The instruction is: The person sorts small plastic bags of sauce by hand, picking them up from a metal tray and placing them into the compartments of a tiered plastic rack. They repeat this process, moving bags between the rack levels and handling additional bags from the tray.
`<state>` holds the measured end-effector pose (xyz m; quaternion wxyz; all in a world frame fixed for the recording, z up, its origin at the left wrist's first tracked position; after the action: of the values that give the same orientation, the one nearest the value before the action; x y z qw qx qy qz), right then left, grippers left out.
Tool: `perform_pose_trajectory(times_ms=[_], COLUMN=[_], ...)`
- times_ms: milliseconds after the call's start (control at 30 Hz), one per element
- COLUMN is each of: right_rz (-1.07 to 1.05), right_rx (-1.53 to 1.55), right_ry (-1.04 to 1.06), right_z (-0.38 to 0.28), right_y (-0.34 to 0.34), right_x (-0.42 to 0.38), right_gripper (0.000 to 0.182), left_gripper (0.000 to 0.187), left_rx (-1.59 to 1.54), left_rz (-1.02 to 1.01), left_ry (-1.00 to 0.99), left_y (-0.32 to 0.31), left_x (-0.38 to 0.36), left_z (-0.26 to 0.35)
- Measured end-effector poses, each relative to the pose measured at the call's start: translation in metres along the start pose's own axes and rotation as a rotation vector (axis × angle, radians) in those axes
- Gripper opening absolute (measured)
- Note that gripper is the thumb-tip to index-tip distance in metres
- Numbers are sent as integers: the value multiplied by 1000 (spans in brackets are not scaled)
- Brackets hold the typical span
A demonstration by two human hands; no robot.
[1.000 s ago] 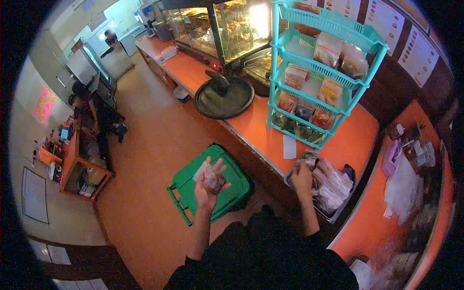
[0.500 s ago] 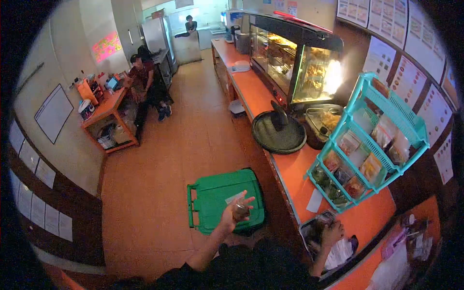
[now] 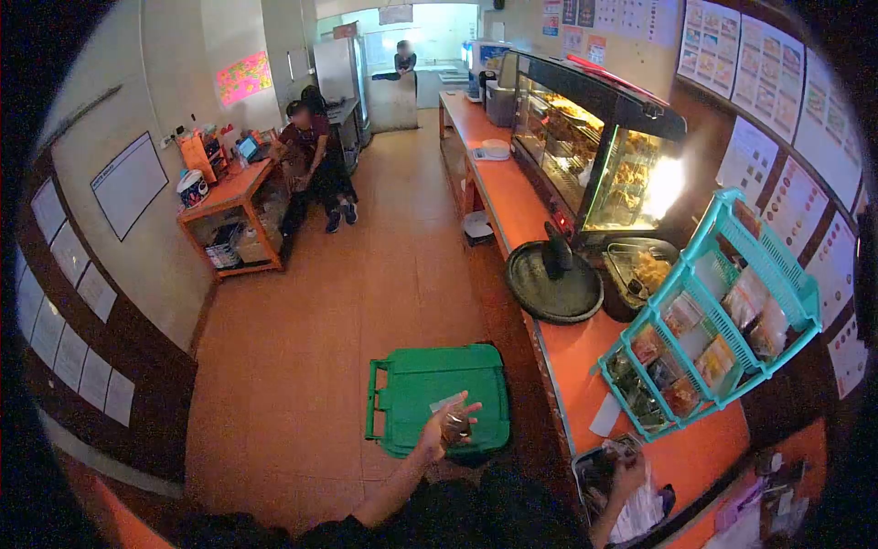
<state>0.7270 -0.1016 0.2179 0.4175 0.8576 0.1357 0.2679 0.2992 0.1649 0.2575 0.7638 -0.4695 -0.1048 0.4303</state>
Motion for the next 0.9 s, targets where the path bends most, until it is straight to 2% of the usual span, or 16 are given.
perform_pose_trajectory(times_ms=[100,233,300,333,400,533,600,633,700,733,800,867,900], right_rz=[26,-35,-70,-70,-184,-23,-57,-58,-364,-363,-537,-689,-797], right_rx=[-162,-23,124,126,9,180,522,524,454,458,688,902,935], right_ry=[2,-94,-37,-33,-50,71,-64,-61,88,90,143,91,183], right_z=[20,18,31,35,15,31,-6,-26,-84,-112,-184,-248,-284], right_y=[-13,-13,-26,-27,-13,-27,-9,3,2,5,0,-8,-10], right_x=[4,4,5,5,4,8,8,11,13,12,-7,-33,-46], right_gripper=[12,11,25,25,38,45,41,41,24,24,15,13,12], left_gripper=[52,51,51,51,51,51,51,52,52,53,53,54,54], left_rx=[-41,4,13,0,-14,-8,14,38,64,107,153,188,190], left_rz=[8,14,-6,3,12,15,21,7,-7,-11,-13,-116,-115], left_ry=[-7,-22,-29,-5,18,33,33,33,29,33,34,-4,-9], left_y=[3,3,5,9,13,13,13,11,7,0,-8,-24,-32], left_x=[-3,-10,-11,-10,-11,-16,-18,-18,-19,-22,-26,-26,-29], left_z=[4,6,7,5,3,6,8,8,11,14,15,15,16])
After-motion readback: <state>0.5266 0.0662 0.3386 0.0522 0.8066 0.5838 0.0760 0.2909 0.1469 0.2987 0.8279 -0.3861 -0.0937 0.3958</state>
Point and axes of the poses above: each hand's wrist, its own x-axis towards the middle knuckle, its own y-axis out of the back of the hand, z = x × y, the point moved 8 cm from there along x, towards the middle knuckle, and after that the axes turned 13 degrees about -x, right-handed, at the moved point
